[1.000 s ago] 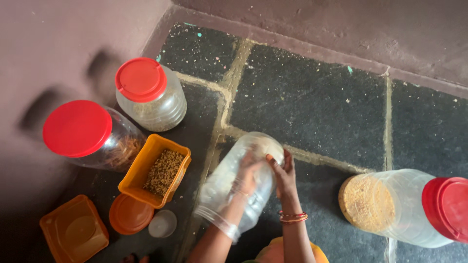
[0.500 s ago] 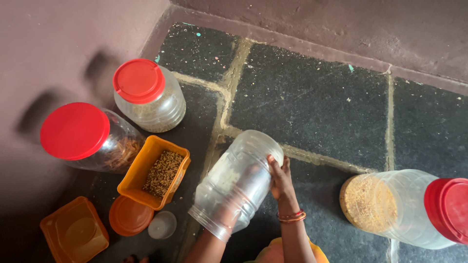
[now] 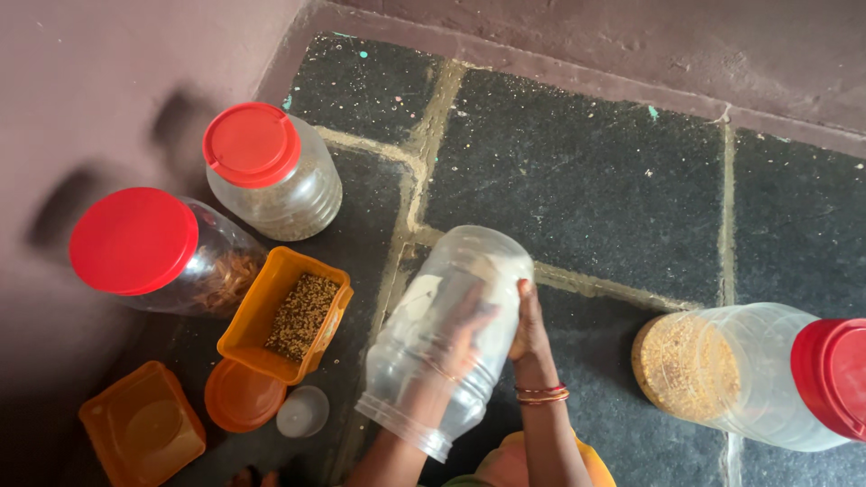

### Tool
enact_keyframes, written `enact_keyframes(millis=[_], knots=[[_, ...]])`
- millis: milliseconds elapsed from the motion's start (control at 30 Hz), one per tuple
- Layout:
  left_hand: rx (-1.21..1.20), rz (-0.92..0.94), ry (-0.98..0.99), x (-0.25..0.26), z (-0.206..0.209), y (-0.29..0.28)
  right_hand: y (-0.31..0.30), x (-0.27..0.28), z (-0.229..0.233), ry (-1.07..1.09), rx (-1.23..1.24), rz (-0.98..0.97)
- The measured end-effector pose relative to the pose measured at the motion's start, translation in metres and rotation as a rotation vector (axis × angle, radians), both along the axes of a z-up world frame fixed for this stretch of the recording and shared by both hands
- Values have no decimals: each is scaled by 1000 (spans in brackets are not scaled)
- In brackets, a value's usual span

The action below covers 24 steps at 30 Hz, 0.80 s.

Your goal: The person sits on the floor and transfers grains from a small orange container into a clear plastic jar using a small scoop. The person also wipes the jar with a cloth before pouring the grains.

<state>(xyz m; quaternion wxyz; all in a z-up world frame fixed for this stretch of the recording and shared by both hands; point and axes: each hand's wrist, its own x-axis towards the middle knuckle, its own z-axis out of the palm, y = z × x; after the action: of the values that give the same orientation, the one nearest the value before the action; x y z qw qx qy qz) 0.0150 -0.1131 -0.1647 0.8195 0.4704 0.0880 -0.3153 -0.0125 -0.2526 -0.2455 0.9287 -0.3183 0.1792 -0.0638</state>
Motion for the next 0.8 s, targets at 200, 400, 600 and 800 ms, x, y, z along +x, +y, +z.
enact_keyframes(millis=[200,400,600,800], knots=[[359,-225,-330,1,-31,-5,-8,-1,0,31,-169,-89],[118,7,-216,18,-45,-12,2,-1,-1,104,-212,-165],[164,187,-486,39,-19,-1,10,2,19,90,-428,-134],[372,-69,-442,30,-88,-2,17,2,20,238,-576,-108]])
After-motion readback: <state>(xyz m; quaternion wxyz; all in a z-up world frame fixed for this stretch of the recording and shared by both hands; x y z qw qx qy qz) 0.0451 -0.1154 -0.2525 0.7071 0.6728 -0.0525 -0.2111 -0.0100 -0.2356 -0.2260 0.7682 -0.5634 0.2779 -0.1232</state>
